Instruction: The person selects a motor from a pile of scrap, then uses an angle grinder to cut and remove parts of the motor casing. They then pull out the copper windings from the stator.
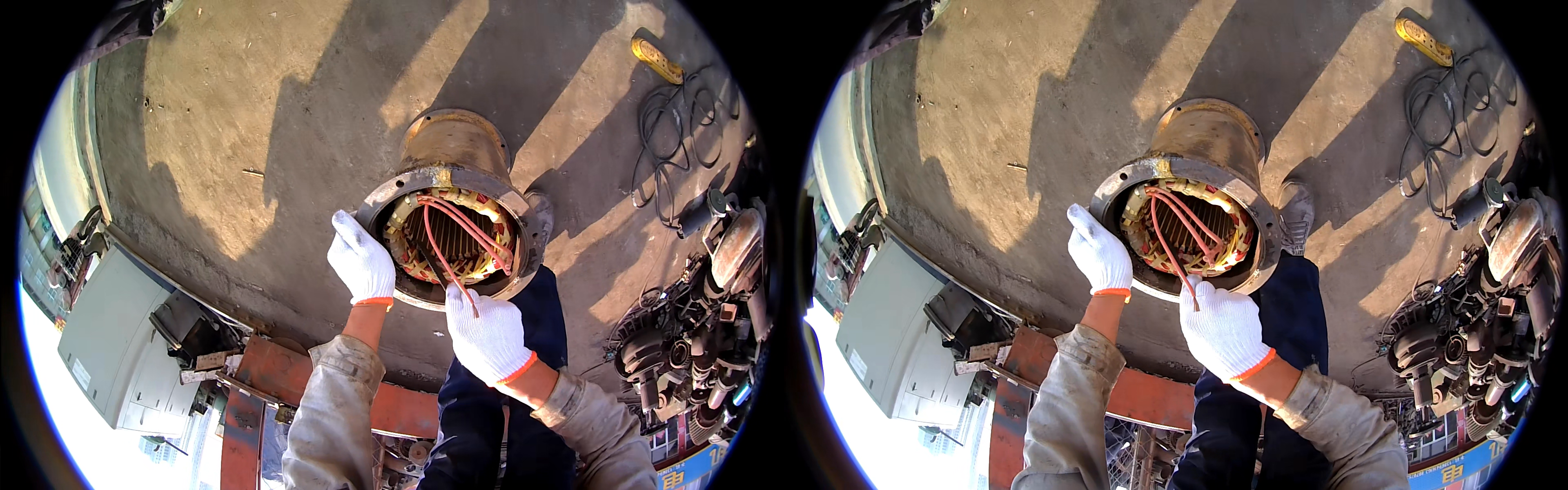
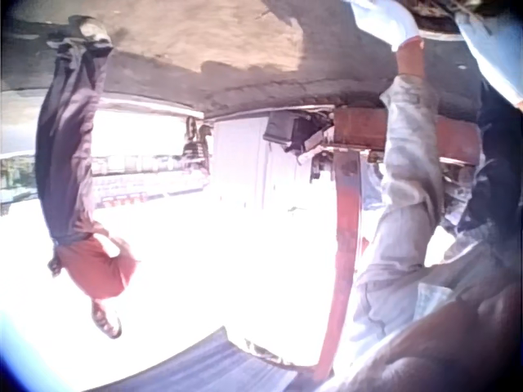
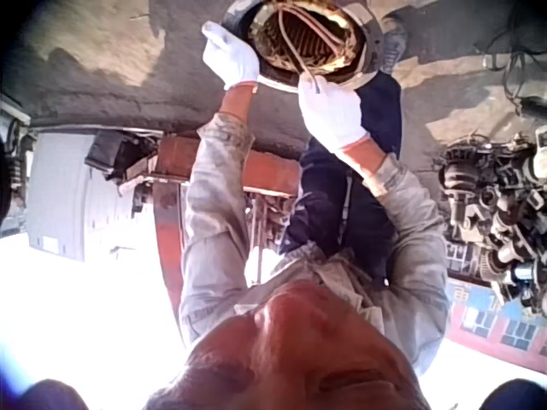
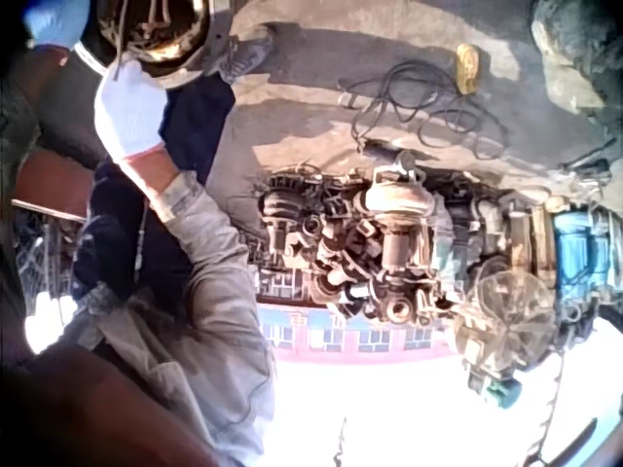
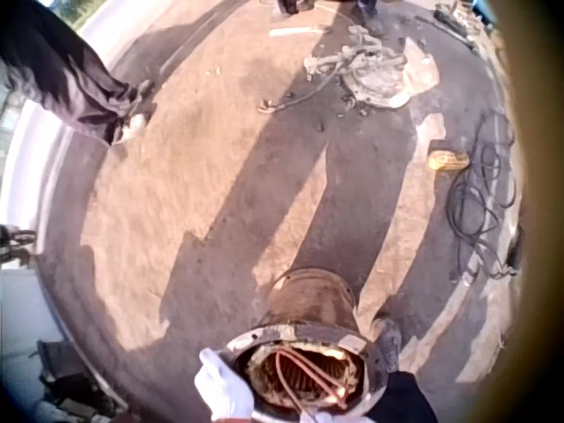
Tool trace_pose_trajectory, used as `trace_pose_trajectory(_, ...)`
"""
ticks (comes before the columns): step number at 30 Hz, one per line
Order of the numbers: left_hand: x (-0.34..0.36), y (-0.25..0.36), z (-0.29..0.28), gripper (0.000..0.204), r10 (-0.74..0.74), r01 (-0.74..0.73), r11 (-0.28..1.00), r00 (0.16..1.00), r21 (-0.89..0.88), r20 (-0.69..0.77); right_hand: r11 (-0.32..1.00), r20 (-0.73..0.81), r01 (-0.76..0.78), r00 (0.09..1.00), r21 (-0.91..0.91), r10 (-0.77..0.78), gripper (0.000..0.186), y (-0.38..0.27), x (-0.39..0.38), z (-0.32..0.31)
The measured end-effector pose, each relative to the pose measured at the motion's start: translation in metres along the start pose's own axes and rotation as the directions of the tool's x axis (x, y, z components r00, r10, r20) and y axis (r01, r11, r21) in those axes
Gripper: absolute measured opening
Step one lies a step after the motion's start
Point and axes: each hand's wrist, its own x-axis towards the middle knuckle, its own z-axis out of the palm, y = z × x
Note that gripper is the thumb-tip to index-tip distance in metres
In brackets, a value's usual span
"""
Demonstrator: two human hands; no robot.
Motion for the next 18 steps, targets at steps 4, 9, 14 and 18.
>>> trace_pose_trajectory(4, 0.006, 0.006, -0.001, 0.069, -0.040, 0.041, 0.999, 0.996, -0.004, 0.079, 0.999, -0.103, 0.019, 0.995, 0.050, -0.013, 0.014, 0.015, 0.026, 0.009)
trace_pose_trajectory(9, -0.008, 0.010, -0.004, 0.063, -0.053, 0.055, 0.996, 0.998, -0.072, 0.029, 0.998, 0.032, -0.056, 0.998, 0.036, 0.055, 0.011, 0.001, 0.008, -0.005)
trace_pose_trajectory(14, -0.018, 0.010, -0.007, 0.063, -0.013, 0.011, 0.992, 1.000, -0.127, -0.012, 0.998, 0.055, -0.048, 0.997, 0.031, 0.047, 0.011, -0.004, 0.006, -0.011)
trace_pose_trajectory(18, 0.000, 0.014, -0.003, 0.063, 0.018, -0.015, 0.999, 0.998, -0.045, 0.064, 1.000, -0.005, 0.019, 1.000, 0.019, -0.019, 0.010, 0.013, 0.029, -0.008)
